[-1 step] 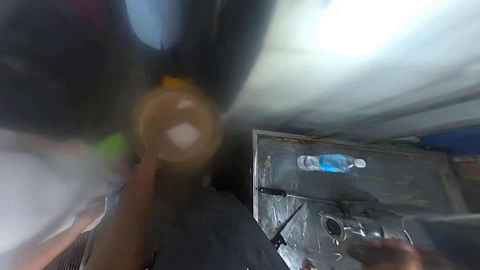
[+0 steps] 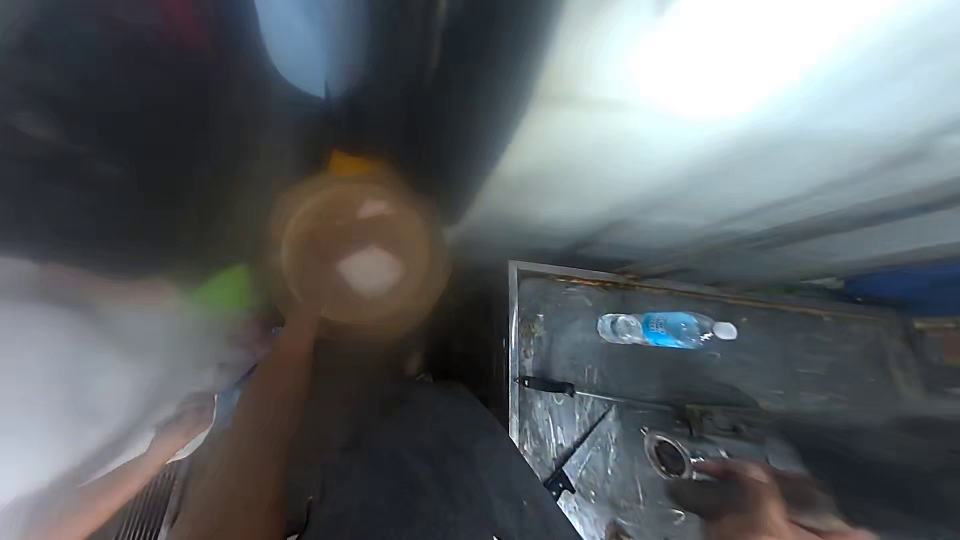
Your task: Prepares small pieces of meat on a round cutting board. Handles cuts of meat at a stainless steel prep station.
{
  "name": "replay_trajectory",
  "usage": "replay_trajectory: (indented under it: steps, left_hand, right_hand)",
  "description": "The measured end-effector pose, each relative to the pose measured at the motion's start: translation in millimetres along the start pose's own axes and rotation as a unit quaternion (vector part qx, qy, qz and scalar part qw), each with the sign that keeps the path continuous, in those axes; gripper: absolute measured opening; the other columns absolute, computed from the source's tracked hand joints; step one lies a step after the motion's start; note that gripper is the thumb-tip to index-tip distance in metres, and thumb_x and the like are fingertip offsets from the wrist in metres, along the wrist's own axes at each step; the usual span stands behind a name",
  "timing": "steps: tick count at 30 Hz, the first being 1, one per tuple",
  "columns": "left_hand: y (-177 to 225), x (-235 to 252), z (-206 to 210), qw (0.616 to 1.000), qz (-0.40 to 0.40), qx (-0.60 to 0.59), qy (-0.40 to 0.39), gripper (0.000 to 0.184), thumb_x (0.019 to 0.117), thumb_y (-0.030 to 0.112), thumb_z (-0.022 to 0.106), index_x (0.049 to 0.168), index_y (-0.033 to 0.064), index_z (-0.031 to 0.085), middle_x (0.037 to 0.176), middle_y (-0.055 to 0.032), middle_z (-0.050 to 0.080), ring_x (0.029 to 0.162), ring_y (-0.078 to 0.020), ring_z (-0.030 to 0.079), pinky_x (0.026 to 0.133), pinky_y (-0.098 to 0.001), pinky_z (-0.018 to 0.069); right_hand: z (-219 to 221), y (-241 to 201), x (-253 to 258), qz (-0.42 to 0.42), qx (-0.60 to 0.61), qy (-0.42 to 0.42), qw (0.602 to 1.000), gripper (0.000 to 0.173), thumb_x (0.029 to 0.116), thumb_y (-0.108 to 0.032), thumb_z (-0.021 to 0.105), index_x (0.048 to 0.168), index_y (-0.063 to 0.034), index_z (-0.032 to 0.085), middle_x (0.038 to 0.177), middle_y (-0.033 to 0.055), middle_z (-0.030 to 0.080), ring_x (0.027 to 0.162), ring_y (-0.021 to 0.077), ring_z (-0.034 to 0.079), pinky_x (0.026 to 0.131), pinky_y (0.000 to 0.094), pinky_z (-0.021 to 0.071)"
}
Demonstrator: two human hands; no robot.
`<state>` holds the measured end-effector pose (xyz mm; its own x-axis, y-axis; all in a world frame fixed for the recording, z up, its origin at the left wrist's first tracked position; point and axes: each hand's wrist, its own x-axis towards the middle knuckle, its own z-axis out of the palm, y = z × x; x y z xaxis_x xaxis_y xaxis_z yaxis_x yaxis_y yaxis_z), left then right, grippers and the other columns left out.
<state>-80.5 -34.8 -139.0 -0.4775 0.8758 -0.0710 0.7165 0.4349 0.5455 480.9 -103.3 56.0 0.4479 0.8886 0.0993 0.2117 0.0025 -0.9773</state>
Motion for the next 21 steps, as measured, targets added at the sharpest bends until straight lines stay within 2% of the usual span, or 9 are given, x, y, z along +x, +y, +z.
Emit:
replay_trajectory:
  steps: [2, 3, 6, 9, 11, 13, 15, 18, 21]
  left_hand:
    - [19, -14, -1, 0.992, -0.045, 0.004, -0.115, 0.04, 0.1025, 0.029, 0.061, 0.137, 0.009, 0.062, 0.141, -0.0207, 0.059, 0.128, -0.0416, 0.058, 0.104, -0.0635, 0.0473]
    - [29, -19, 10, 0.991, -0.029, 0.034, -0.125, 0.046, 0.1007, 0.036, 0.063, 0.14, 0.0123, 0.061, 0.15, -0.0186, 0.053, 0.137, -0.0412, 0.051, 0.109, -0.0641, 0.0424]
    - [43, -47, 50, 0.973, 0.098, 0.091, -0.187, 0.045, 0.1029, 0.036, 0.053, 0.14, 0.0132, 0.063, 0.147, -0.018, 0.055, 0.139, -0.0422, 0.046, 0.114, -0.0677, 0.0326]
    - [32, -86, 70, 0.971, 0.17, 0.058, -0.159, 0.034, 0.1025, 0.03, 0.051, 0.126, 0.0174, 0.071, 0.134, -0.0087, 0.065, 0.132, -0.0329, 0.054, 0.109, -0.0604, 0.0379]
    - [25, -97, 63, 0.979, 0.155, 0.008, -0.132, 0.031, 0.1025, 0.028, 0.053, 0.123, 0.0149, 0.073, 0.131, -0.0089, 0.067, 0.13, -0.0315, 0.057, 0.11, -0.0563, 0.0425]
    - [22, -90, 45, 0.986, 0.115, -0.041, -0.109, 0.031, 0.1019, 0.025, 0.056, 0.124, 0.0089, 0.072, 0.13, -0.0126, 0.068, 0.127, -0.0322, 0.06, 0.11, -0.0543, 0.0448]
    - [26, -76, 23, 0.991, 0.054, -0.082, -0.089, 0.03, 0.1024, 0.021, 0.057, 0.123, 0.0029, 0.071, 0.123, -0.0186, 0.069, 0.118, -0.0348, 0.065, 0.104, -0.0547, 0.0506]
    - [32, -51, -9, 0.985, -0.098, -0.127, -0.062, 0.033, 0.1051, 0.022, 0.055, 0.127, 0.0, 0.067, 0.121, -0.0209, 0.067, 0.106, -0.0343, 0.068, 0.097, -0.0535, 0.0544]
    - [26, -28, -17, 0.98, -0.151, -0.129, -0.012, 0.032, 0.1052, 0.024, 0.054, 0.124, 0.001, 0.067, 0.109, -0.0201, 0.07, 0.096, -0.0325, 0.069, 0.089, -0.0519, 0.0564]
  right_hand:
    - [31, 23, -11, 0.027, -0.063, -0.12, 0.99, 0.031, 0.0947, 0.0, 0.061, 0.122, -0.0034, 0.046, 0.08, -0.0075, 0.068, 0.062, 0.0079, 0.068, 0.061, 0.0288, 0.0632]
    - [53, 30, -14, 0.037, -0.102, -0.163, 0.981, 0.031, 0.0941, -0.005, 0.062, 0.122, -0.0002, 0.049, 0.077, -0.0055, 0.066, 0.057, 0.0075, 0.064, 0.054, 0.0285, 0.0607]
    - [127, 47, -23, 0.052, -0.233, -0.283, 0.929, 0.038, 0.0935, -0.02, 0.065, 0.121, 0.0046, 0.058, 0.072, 0.0068, 0.065, 0.052, 0.016, 0.062, 0.05, 0.0388, 0.0575]
    - [191, 62, -21, 0.004, -0.33, -0.399, 0.856, 0.042, 0.0936, -0.029, 0.069, 0.121, 0.0018, 0.062, 0.076, 0.0109, 0.066, 0.06, 0.0235, 0.065, 0.06, 0.0492, 0.0579]
    - [232, 49, -21, -0.017, -0.362, -0.466, 0.807, 0.041, 0.0962, -0.03, 0.069, 0.121, 0.0016, 0.062, 0.081, 0.0131, 0.066, 0.069, 0.027, 0.065, 0.068, 0.0517, 0.0568]
    - [272, 27, -16, -0.037, -0.364, -0.516, 0.775, 0.04, 0.0991, -0.031, 0.066, 0.122, 0.0006, 0.061, 0.086, 0.0126, 0.066, 0.074, 0.0257, 0.066, 0.073, 0.0485, 0.057]
    - [304, -4, -8, -0.088, -0.327, -0.529, 0.778, 0.039, 0.1012, -0.035, 0.064, 0.119, 0.0001, 0.063, 0.084, 0.0109, 0.066, 0.073, 0.0224, 0.066, 0.072, 0.0446, 0.0572]
    - [340, -51, -5, -0.184, -0.199, -0.484, 0.832, 0.037, 0.1016, -0.041, 0.06, 0.11, -0.0058, 0.064, 0.066, -0.0008, 0.062, 0.053, 0.0098, 0.061, 0.052, 0.0328, 0.0557]
    - [369, -66, -20, -0.262, -0.057, -0.408, 0.872, 0.029, 0.1017, -0.034, 0.06, 0.111, -0.007, 0.06, 0.07, -0.0038, 0.062, 0.054, 0.0043, 0.059, 0.048, 0.028, 0.0556]
